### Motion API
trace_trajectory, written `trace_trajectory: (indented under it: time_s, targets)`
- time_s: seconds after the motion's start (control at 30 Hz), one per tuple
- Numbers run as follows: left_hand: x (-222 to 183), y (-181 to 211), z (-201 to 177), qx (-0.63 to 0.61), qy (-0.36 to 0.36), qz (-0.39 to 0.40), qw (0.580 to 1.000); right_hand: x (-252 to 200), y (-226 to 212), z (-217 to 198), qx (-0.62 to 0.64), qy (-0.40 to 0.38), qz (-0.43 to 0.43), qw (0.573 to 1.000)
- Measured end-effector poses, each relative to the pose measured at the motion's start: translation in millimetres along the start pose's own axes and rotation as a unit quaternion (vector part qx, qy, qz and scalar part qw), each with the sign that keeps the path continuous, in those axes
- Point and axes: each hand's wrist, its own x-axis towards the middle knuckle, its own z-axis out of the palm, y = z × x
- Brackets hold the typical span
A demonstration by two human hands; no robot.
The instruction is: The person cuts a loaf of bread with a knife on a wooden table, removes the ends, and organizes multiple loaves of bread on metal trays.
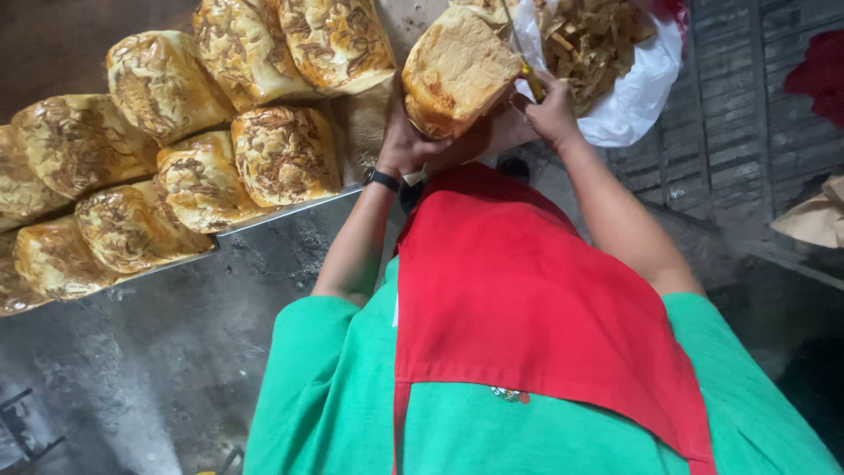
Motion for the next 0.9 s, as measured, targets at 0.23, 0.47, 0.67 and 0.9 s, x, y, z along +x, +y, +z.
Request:
trace_trajectory:
  time_s: [0.23, 0.47, 0.67, 0.9]
  targets:
    - [17, 24, -8, -0.067, 0.027, -0.055, 0.996, 50, -33, -22, 0.086, -0.051, 0.158, 0.982]
    - [5, 58, -21, -0.400, 0.001, -0.320, 0.859, 87, -103, -53, 0.238, -0.129, 0.062, 0.961]
    - [-8, 28, -16, -0.416, -0.045, -0.491, 0.764, 87, -99, -9, 0.189, -0.112, 0.304, 0.927]
    - [2, 33, -30, 0.146, 0.065, -0.265, 0.951, 48, -102, -39, -0.187, -0.039, -0.063, 0.980]
